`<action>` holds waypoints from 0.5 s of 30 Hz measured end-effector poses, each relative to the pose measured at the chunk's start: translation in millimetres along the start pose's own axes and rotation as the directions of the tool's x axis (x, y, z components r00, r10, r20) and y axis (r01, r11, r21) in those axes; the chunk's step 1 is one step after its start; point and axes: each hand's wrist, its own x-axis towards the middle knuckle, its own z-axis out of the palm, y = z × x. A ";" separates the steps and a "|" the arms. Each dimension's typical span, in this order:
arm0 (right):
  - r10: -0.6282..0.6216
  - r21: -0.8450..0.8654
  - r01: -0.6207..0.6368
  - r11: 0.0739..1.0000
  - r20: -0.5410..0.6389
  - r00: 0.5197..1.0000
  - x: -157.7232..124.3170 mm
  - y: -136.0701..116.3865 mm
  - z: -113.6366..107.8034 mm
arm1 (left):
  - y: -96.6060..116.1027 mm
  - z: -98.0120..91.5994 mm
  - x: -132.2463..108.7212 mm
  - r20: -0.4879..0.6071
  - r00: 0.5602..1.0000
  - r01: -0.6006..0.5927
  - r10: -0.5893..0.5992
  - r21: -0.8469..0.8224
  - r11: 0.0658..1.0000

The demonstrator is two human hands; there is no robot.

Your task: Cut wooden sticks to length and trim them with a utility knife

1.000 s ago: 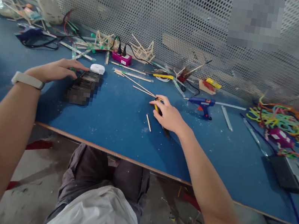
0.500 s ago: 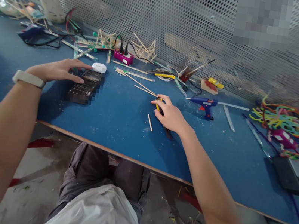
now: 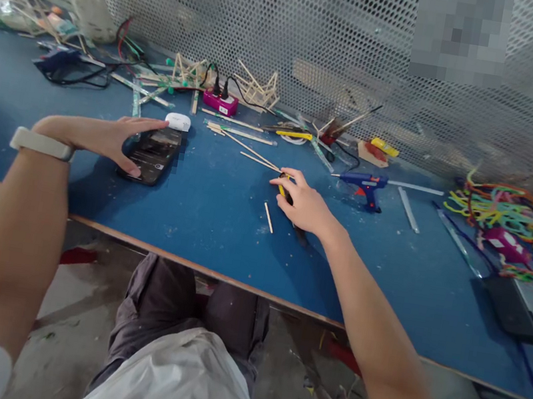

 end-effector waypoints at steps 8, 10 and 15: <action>0.000 0.005 0.000 1.000 -0.001 1.000 0.0 0.7 0.0 | 10.1 -8.1 -5.9 0.034 0.997 0.067 -0.064 -0.080 0.995; -0.002 0.006 0.002 1.000 -0.003 1.000 0.1 1.4 0.6 | 13.0 -8.0 -5.7 0.022 0.996 0.091 -0.090 -0.069 0.993; -0.008 0.012 0.008 1.000 -0.018 1.000 0.7 4.1 3.1 | 22.2 0.4 5.4 -0.064 0.993 0.099 -0.095 0.065 0.993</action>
